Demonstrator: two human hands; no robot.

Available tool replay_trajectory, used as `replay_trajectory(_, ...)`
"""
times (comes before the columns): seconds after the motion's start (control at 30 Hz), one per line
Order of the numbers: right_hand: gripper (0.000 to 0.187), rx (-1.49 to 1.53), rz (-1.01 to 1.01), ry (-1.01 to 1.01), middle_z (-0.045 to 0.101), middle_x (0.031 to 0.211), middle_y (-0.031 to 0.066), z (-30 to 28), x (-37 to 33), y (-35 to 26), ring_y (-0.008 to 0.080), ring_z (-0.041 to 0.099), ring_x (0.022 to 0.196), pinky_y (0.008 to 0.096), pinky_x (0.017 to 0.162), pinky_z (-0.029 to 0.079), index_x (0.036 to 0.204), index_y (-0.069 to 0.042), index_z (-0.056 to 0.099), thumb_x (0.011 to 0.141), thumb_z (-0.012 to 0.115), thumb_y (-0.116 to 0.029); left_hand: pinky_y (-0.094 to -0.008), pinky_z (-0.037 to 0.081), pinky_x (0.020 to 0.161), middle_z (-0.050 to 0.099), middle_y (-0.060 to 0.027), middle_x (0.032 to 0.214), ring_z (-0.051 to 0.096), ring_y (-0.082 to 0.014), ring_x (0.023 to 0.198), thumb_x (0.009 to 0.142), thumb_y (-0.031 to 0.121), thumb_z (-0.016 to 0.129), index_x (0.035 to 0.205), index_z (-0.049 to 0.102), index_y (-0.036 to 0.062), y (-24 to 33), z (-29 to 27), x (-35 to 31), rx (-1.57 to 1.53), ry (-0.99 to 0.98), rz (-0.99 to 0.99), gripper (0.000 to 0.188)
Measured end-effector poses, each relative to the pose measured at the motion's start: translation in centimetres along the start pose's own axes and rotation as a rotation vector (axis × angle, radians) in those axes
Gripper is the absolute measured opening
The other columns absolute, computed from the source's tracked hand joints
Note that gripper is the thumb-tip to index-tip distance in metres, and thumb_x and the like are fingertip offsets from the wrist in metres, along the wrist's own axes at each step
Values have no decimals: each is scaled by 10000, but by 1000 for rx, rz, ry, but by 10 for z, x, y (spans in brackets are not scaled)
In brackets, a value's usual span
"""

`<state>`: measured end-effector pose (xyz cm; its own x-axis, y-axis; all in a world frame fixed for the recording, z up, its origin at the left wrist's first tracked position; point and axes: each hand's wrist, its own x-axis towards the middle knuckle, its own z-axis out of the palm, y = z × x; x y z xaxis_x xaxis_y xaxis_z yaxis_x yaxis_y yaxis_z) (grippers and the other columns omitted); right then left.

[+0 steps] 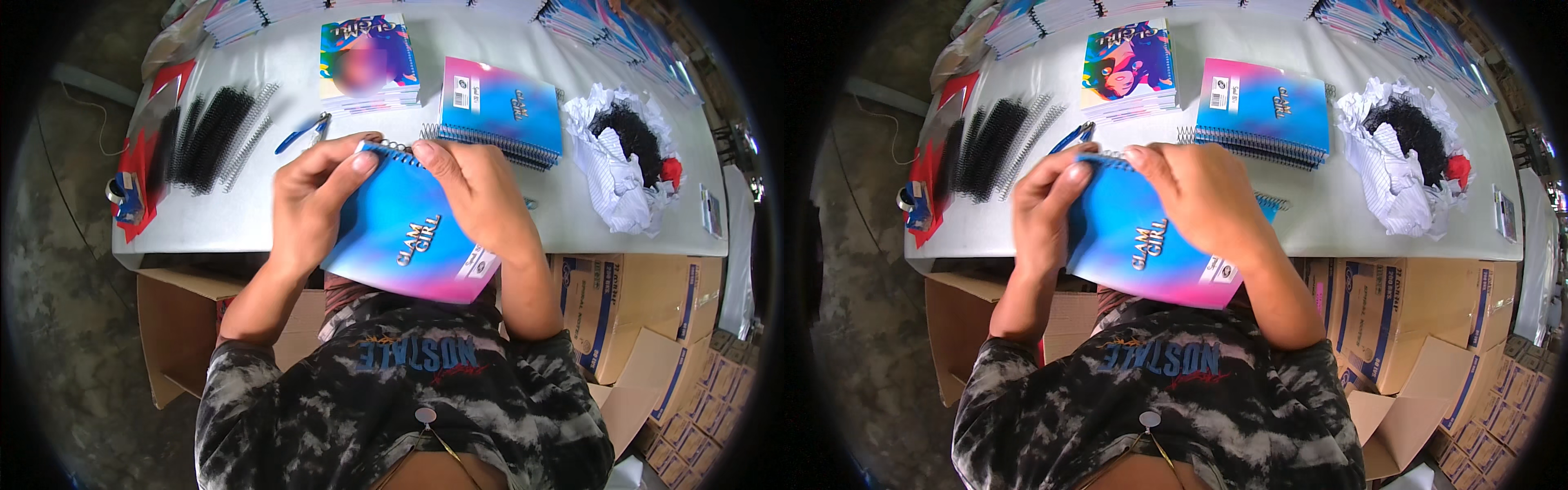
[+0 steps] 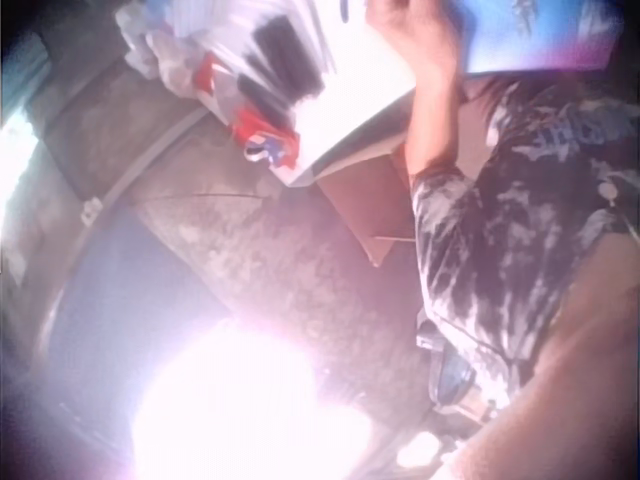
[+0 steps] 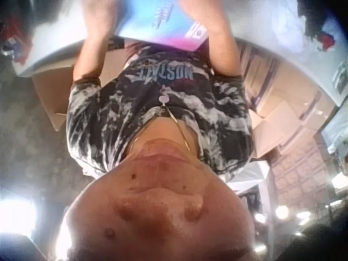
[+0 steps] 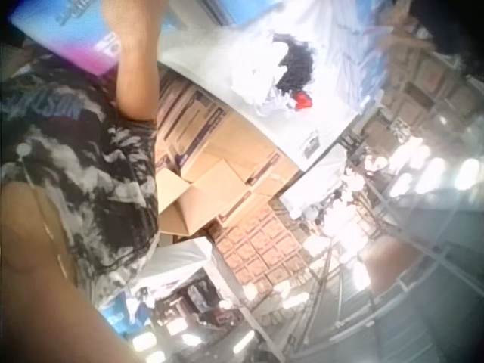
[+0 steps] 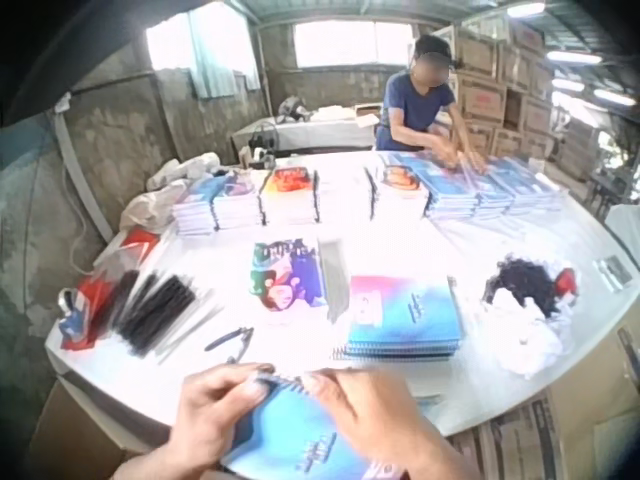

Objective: The person repeatedly picks up a notebook cover and a spiral binding, inserts the spiral into the cover, and places the assembled notebook on a growing stack. The process is repeated for multiple identical notebooks on a white table.

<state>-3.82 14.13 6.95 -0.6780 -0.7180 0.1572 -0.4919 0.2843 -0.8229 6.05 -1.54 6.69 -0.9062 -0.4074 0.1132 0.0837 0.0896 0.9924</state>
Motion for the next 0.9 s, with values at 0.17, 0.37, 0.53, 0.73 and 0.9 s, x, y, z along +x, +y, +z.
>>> replay_trajectory(0.17,114,579,48,232,634,727,82,14,-7,28,85,601,710,241,629,478,811,34,603,781,674,-49,-198,426,727,628,-4,889,535,-43,803,826,41,608,992,635,11,-30,4,21,-303,-229,-144,171)
replay_trajectory(0.37,160,650,70,292,617,794,56,20,-10,31,100,610,724,232,652,491,784,16,590,689,704,76,-196,416,629,568,12,792,494,-30,724,748,-50,558,819,584,15,-30,2,45,-285,-411,-112,99)
replay_trajectory(0.53,167,457,-20,369,594,778,48,22,-16,27,100,611,730,229,644,487,776,2,596,677,713,69,-198,415,645,526,14,752,499,-48,727,736,-64,548,795,553,26,-29,4,58,-153,-481,-16,107)
replay_trajectory(0.73,227,302,-242,734,639,921,60,-34,-25,41,122,599,813,242,734,468,895,-1,644,686,723,37,-223,427,684,598,-44,835,518,-83,764,830,191,659,942,577,-20,-11,28,56,230,-476,222,254)
replay_trajectory(0.9,567,332,-131,1165,520,1240,149,-81,-19,137,215,434,1177,328,1003,282,1276,36,410,911,464,-395,-248,416,593,567,-51,710,495,-116,643,876,235,592,911,549,-20,-39,94,101,111,176,331,261)
